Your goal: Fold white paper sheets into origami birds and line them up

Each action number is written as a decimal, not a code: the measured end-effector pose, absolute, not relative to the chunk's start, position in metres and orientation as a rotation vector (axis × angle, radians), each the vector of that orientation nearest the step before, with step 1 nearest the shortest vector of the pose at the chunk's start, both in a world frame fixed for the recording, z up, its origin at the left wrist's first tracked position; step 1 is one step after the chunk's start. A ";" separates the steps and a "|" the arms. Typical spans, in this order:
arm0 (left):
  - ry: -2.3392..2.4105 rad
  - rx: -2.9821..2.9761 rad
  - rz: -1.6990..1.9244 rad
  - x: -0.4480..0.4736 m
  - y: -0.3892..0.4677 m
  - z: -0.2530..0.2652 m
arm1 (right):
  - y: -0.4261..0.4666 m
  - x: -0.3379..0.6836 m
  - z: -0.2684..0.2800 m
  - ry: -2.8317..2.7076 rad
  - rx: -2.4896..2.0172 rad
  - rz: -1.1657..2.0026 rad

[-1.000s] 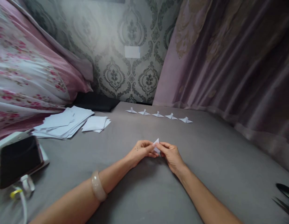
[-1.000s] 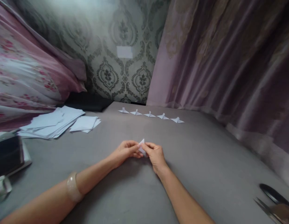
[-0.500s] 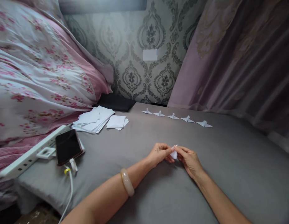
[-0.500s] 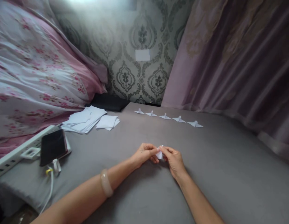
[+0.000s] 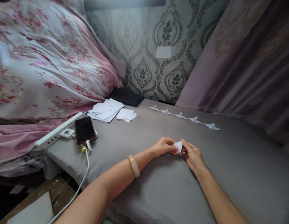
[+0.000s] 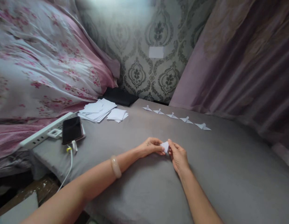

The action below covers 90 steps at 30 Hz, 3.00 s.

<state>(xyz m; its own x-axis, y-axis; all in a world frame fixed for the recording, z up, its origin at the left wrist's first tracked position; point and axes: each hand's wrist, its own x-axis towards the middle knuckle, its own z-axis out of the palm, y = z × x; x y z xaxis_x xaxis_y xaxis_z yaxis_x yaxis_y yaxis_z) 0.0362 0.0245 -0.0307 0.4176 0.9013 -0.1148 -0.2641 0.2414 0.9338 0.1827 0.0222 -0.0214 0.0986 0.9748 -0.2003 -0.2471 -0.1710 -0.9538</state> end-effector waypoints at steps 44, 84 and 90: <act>1.137 2.205 0.579 0.015 0.053 -0.016 | 0.008 0.202 -0.019 -2.067 -1.460 0.403; 1.351 2.141 0.671 0.026 0.064 -0.029 | 0.028 0.197 -0.029 -1.761 -1.608 0.559; 1.308 2.137 0.733 0.024 0.062 -0.031 | 0.026 0.202 -0.029 -1.826 -1.504 0.580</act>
<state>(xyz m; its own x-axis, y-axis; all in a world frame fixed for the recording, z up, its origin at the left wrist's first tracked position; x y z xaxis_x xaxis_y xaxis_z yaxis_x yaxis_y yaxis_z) 0.0240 0.0620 -0.0314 0.3854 0.9061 0.1744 0.6217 -0.3946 0.6766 0.2020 0.0260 -0.0288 -0.0897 0.9696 0.2275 0.6607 0.2288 -0.7149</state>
